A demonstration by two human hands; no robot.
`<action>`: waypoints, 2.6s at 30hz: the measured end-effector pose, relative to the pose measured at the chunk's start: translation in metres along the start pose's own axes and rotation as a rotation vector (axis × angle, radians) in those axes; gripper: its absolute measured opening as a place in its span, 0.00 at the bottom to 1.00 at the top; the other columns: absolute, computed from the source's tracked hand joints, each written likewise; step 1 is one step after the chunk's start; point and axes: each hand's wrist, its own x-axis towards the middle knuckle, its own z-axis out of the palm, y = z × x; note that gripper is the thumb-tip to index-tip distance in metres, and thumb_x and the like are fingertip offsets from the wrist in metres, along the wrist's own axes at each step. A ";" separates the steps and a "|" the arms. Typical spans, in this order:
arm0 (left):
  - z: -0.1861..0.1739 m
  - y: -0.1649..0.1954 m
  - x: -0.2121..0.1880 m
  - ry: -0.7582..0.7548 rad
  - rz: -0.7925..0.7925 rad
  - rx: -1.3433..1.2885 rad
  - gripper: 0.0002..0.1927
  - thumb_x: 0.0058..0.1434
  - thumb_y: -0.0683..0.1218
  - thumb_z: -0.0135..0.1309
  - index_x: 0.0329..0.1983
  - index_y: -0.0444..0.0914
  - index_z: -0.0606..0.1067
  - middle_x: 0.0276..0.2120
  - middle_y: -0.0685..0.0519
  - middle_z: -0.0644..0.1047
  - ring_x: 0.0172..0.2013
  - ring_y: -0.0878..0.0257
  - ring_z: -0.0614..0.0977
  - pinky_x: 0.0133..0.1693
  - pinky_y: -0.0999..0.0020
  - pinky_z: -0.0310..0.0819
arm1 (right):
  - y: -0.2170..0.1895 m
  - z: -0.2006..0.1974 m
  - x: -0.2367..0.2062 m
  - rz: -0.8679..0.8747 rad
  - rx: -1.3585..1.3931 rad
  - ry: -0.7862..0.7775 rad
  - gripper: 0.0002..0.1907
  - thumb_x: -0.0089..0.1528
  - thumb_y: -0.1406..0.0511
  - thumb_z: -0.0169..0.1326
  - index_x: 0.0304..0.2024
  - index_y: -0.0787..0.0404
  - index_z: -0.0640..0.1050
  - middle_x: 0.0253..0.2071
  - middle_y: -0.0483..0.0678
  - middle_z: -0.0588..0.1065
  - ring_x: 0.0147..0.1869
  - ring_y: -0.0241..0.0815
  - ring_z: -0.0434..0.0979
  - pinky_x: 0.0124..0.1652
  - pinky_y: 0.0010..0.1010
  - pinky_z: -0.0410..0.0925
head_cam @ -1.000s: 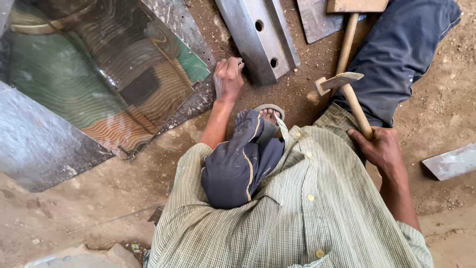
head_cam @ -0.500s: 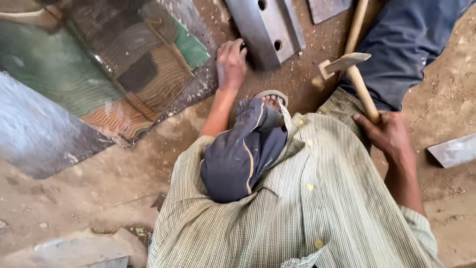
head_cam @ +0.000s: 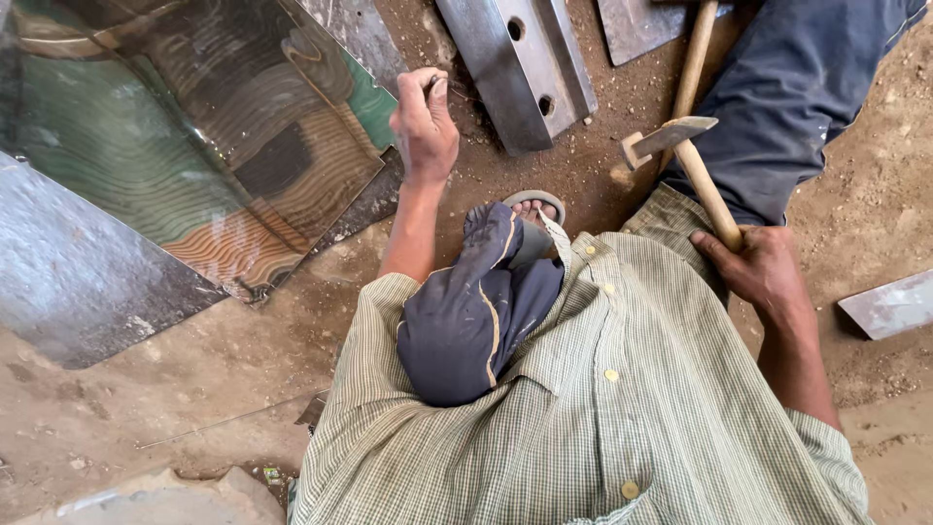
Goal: The person uses a wooden mallet to strike a metal strip held against a metal block, shaping it. They repeatedly adjust the strip's position and continue hammering along its length.
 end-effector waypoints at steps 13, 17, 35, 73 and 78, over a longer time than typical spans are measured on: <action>0.026 -0.022 -0.003 -0.095 0.016 0.058 0.09 0.69 0.41 0.56 0.50 0.36 0.73 0.42 0.44 0.82 0.41 0.52 0.88 0.39 0.59 0.84 | -0.078 0.012 -0.019 -0.583 -0.070 0.150 0.16 0.69 0.61 0.59 0.37 0.71 0.81 0.29 0.53 0.76 0.21 0.42 0.70 0.27 0.34 0.66; 0.027 -0.022 0.001 -0.046 0.057 0.071 0.09 0.66 0.39 0.58 0.49 0.36 0.74 0.44 0.43 0.82 0.42 0.51 0.87 0.42 0.61 0.86 | -0.137 0.028 -0.012 -0.799 0.091 0.110 0.17 0.72 0.64 0.51 0.33 0.71 0.73 0.29 0.55 0.69 0.27 0.48 0.70 0.30 0.40 0.64; 0.024 -0.027 -0.011 0.001 -0.142 -0.076 0.10 0.63 0.41 0.61 0.47 0.36 0.78 0.43 0.44 0.83 0.45 0.50 0.86 0.45 0.60 0.80 | -0.194 0.071 0.040 -0.911 -0.072 0.089 0.23 0.75 0.67 0.45 0.25 0.71 0.70 0.31 0.63 0.69 0.30 0.66 0.70 0.34 0.52 0.65; -0.060 -0.017 -0.093 0.242 -0.661 -0.668 0.15 0.72 0.37 0.45 0.60 0.25 0.68 0.40 0.41 0.80 0.36 0.58 0.85 0.39 0.66 0.83 | -0.193 0.117 0.028 -0.777 -0.290 -0.006 0.17 0.71 0.62 0.48 0.30 0.65 0.74 0.30 0.61 0.70 0.29 0.60 0.74 0.30 0.53 0.66; -0.069 -0.016 -0.100 0.257 -0.706 -0.657 0.14 0.71 0.37 0.45 0.59 0.27 0.68 0.40 0.42 0.80 0.35 0.58 0.85 0.39 0.65 0.84 | -0.191 0.118 0.033 -0.984 -0.173 0.083 0.13 0.66 0.65 0.48 0.29 0.66 0.73 0.32 0.62 0.71 0.29 0.63 0.74 0.30 0.54 0.66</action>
